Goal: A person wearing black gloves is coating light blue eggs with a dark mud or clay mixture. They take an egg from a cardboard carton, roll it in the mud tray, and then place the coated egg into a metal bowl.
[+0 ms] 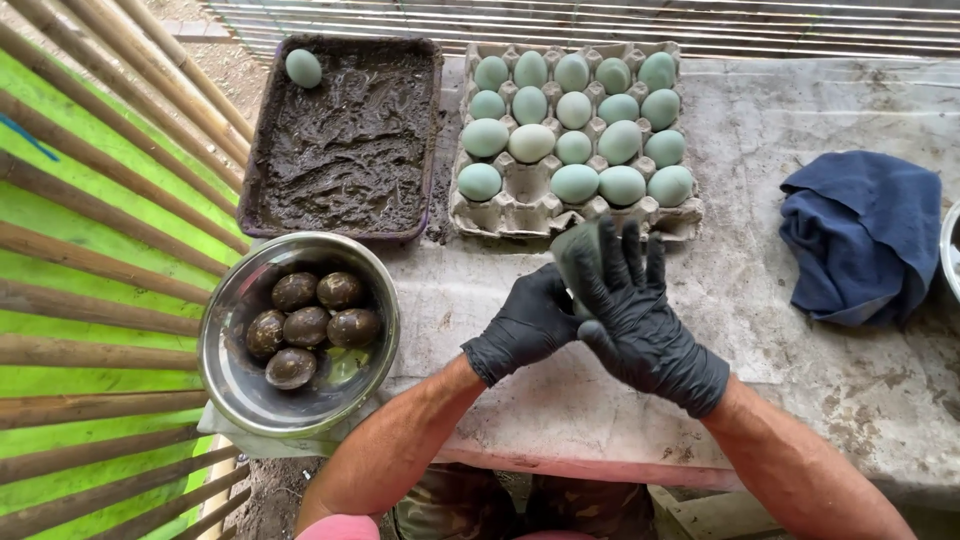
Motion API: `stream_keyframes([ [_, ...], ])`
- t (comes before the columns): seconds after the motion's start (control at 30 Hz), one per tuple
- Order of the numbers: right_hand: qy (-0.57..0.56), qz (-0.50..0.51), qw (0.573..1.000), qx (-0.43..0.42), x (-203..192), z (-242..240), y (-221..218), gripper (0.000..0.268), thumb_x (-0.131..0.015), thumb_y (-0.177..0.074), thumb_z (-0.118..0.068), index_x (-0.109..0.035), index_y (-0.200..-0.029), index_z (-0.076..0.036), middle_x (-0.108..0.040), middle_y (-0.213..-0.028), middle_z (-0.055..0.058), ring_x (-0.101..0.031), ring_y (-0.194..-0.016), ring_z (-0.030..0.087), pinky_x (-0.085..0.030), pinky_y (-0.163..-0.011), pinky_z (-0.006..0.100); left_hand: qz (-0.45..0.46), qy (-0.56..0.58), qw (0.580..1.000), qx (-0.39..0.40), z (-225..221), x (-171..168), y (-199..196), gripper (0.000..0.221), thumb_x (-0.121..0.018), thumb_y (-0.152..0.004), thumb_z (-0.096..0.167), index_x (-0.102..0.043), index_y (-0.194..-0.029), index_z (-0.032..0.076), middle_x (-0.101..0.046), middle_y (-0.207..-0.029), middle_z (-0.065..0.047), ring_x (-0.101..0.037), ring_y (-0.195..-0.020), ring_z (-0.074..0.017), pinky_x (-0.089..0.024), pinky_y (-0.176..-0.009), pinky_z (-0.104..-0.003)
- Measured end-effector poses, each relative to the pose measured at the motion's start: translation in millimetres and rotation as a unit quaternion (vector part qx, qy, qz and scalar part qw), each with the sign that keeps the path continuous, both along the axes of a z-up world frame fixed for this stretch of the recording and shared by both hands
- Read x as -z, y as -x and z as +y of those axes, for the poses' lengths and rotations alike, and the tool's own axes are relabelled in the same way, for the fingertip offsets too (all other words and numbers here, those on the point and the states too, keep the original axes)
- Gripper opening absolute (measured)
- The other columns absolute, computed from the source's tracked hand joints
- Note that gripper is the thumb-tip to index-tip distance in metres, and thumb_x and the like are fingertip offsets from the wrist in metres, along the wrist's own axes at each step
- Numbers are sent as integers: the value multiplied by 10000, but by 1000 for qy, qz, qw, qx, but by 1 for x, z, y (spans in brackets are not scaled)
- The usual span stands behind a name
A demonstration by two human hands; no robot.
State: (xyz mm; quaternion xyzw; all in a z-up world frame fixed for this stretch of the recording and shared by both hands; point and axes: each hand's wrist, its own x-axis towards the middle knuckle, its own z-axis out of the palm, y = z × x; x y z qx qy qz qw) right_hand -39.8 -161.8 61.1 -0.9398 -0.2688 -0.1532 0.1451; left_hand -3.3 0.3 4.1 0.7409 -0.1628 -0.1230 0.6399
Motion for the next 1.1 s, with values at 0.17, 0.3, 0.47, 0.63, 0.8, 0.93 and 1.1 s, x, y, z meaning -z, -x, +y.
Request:
stream_keyframes([
  [0.17,10,25,1000,8,-5,-13,-5,751,-267,-991,-645,-222,-1647,-282,-146,-1698,177,-79,-1548,430,3,-1223,626,6,1,999,43,-4,-26,9,353,-890,-656,162,-740,-967,90,-709,-911,-108,-706,-731,-268,-590,-711,-359],
  [0.3,-19,3,1000,19,-9,-7,-7,760,-135,-1037,-644,-108,-1674,-229,1,-1717,209,40,-1546,461,44,-1221,607,5,-6,999,53,-2,-31,8,407,-902,-652,181,-739,-1018,113,-699,-988,-86,-704,-698,-194,-583,-692,-306],
  [0.47,-2,-12,1000,-22,4,6,1,759,-160,-1016,-662,-139,-1662,-265,1,-1722,184,55,-1558,433,54,-1211,621,9,-22,998,57,-3,-30,10,450,-909,-632,223,-738,-1039,138,-702,-979,-63,-708,-715,-183,-577,-679,-292],
  [0.63,-51,91,994,27,-12,-12,-7,798,-294,-943,-662,-208,-1648,-299,-157,-1698,153,-81,-1549,397,-8,-1228,592,18,-35,997,69,-8,-19,11,506,-919,-606,276,-738,-1066,170,-705,-966,-34,-713,-738,-170,-571,-662,-274],
  [0.8,-18,16,999,-41,5,10,8,726,-186,-1030,-610,-126,-1663,-259,19,-1721,194,64,-1553,440,37,-1201,642,-15,-37,999,14,-5,5,-1,444,-920,-597,325,-741,-960,141,-699,-911,-71,-726,-792,-271,-580,-706,-340],
  [0.93,-7,-17,999,-31,0,-1,-5,704,-173,-1052,-572,-108,-1668,-237,29,-1718,197,70,-1552,434,69,-1221,606,-27,-28,999,6,-2,2,-3,489,-936,-549,377,-735,-903,107,-690,-873,-97,-723,-829,-324,-586,-732,-375],
  [1.1,-382,245,891,-11,-23,-14,-17,805,-83,-1019,-601,-51,-1643,-94,-246,-1663,249,-441,-1393,376,-288,-1173,545,24,90,988,121,10,-39,5,662,-916,-659,104,-692,-1282,103,-702,-1117,-131,-698,-794,-195,-613,-738,-354],
])
